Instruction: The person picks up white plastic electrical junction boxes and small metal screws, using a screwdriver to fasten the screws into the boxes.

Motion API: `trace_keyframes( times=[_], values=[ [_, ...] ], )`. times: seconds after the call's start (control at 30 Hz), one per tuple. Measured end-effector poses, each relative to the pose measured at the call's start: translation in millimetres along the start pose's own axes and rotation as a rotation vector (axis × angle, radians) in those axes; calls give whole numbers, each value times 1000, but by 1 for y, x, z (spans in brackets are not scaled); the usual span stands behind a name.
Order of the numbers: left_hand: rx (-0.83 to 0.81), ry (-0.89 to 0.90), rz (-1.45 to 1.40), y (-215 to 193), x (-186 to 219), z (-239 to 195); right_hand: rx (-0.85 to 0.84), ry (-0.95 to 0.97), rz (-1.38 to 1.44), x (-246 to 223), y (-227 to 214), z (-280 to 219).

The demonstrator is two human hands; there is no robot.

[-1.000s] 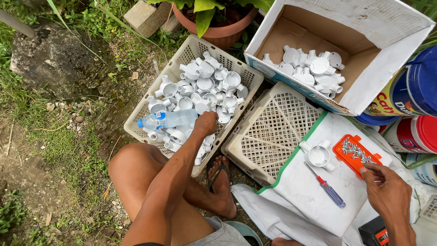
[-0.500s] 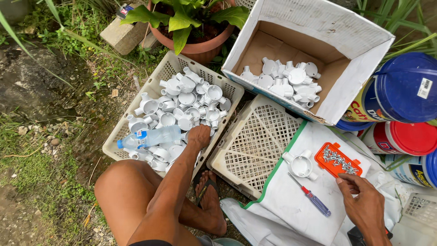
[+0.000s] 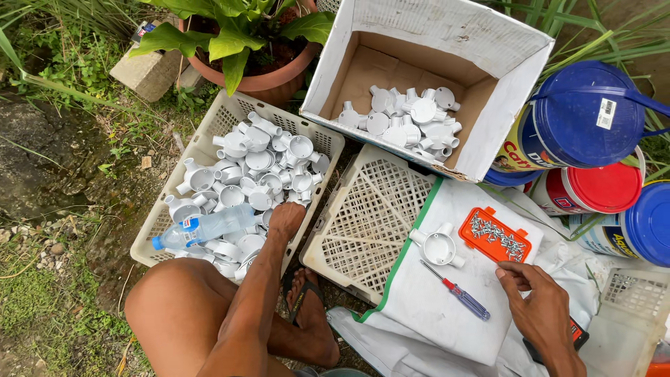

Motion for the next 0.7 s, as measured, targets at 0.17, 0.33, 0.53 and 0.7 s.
trace_keyframes(
  times=[0.17, 0.33, 0.53, 0.7],
  values=[
    [91, -36, -16, -22, -4, -16, 1, -47, -27, -7, -7, 1],
    [124, -103, -77, -82, -5, -39, -2, -79, 6, -18, -15, -3],
    [301, -436, -636, -183, -1, -83, 38, -168, 57, -38, -31, -14],
    [614, -26, -873, -256, 63, -108, 68, -205, 226, -55, -46, -28]
  ],
)
Point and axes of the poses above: each hand's wrist, its own z-axis towards the middle knuckle, its own y-axis out of the palm, x = y × z, the point moved 7 cm from there along z, towards the middle knuckle, and after that the axes turned 6 degrees about -z, right-handed, at the moved point
